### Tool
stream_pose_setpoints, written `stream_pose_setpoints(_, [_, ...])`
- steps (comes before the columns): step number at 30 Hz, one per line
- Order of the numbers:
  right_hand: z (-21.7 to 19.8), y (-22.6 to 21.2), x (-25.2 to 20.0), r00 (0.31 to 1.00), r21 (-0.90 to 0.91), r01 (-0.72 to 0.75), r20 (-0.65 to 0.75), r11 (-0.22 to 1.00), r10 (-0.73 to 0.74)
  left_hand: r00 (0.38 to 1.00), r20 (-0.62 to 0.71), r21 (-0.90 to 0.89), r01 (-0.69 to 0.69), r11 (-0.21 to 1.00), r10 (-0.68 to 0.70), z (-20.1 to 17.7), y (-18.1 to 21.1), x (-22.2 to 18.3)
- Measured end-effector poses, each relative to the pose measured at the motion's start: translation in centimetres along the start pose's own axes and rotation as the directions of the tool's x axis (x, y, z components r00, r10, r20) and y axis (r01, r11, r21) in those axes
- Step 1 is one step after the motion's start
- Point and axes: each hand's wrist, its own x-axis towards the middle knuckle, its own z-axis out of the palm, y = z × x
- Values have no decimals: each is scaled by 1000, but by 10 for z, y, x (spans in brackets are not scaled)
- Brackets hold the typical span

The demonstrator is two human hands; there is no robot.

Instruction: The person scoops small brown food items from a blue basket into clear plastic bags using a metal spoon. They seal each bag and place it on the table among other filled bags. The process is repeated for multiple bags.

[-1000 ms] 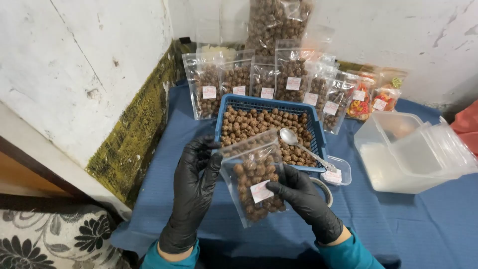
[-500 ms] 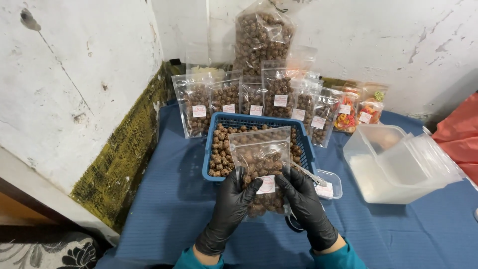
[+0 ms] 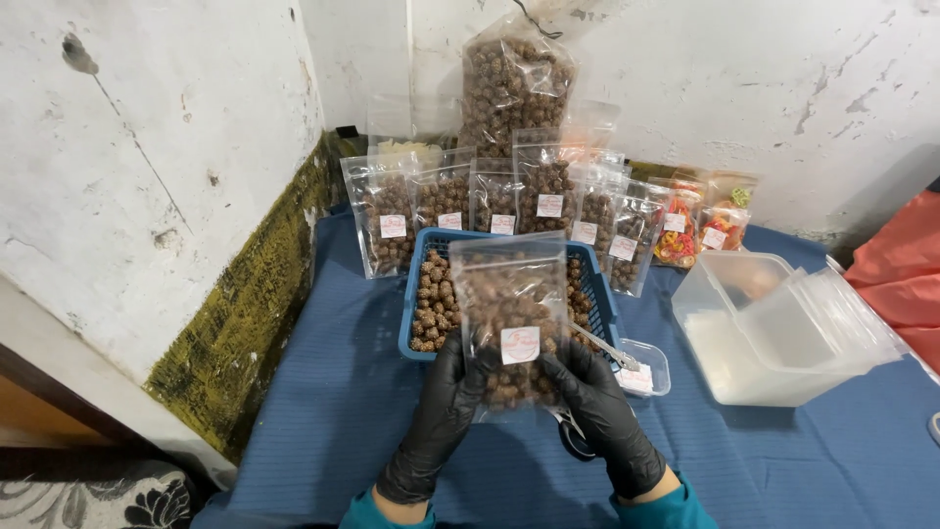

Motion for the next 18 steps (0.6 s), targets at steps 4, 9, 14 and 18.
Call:
stream_pose_setpoints(4, [10,-15,-4,989,-36,95,-107,995,-98,988,104,42,107,993,-111,8,40,-4])
stream_pose_setpoints(9, [22,-29,-10,997,69,43,58,997,-47,997,76,-132,-6,991,16,7,27,-1])
stream_pose_setpoints(14, [22,-31,-13,992,-48,121,32,991,-120,991,-60,7,-123,992,123,-17,26,11])
stream_pose_setpoints(18, [7,-39,-16,967,-244,242,-21,939,-254,933,-319,404,-22,914,163,-70,66,27])
